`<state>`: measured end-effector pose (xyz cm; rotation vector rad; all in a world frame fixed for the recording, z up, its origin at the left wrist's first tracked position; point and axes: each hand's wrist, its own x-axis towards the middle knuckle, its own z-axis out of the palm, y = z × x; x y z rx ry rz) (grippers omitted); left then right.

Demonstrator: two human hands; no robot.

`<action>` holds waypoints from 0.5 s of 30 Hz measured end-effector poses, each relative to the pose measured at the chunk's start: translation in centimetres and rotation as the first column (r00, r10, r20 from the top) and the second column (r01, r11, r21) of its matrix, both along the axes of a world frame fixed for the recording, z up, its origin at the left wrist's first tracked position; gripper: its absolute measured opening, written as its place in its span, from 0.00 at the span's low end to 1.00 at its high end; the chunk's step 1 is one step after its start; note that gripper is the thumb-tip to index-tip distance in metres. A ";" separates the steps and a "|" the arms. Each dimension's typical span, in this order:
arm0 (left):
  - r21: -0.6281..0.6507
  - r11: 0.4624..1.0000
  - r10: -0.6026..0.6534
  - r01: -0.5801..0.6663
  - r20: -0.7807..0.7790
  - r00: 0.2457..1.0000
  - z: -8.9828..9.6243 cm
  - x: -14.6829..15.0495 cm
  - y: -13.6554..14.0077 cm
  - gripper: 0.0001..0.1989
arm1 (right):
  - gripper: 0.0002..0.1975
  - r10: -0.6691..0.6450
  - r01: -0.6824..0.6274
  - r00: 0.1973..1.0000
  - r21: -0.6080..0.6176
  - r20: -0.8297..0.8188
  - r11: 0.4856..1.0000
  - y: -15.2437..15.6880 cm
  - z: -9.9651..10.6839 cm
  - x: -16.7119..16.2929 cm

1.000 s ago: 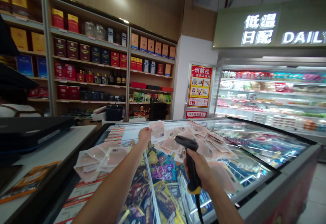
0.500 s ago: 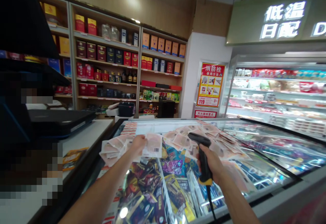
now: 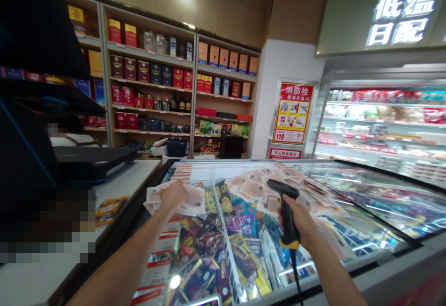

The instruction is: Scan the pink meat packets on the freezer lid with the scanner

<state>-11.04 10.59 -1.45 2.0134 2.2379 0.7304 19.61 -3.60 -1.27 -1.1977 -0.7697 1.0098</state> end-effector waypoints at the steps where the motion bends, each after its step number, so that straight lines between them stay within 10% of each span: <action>1: 0.014 1.000 0.010 -0.009 -0.014 1.000 0.2 0.0 -0.2 0.12 | 0.14 0.004 -0.004 1.000 0.008 -0.006 1.000 0.0 -0.1 0.2; 7: 0.082 0.996 -0.032 0.033 -0.023 0.999 1.3 3.1 -0.3 0.15 | 0.13 -0.036 0.037 0.998 0.017 -0.043 0.999 -0.4 -0.1 1.5; 15: -0.054 0.963 -0.251 0.266 0.198 0.948 -0.5 14.2 2.6 0.15 | 0.13 -0.110 0.111 0.991 0.018 -0.071 0.994 -1.3 -0.6 3.8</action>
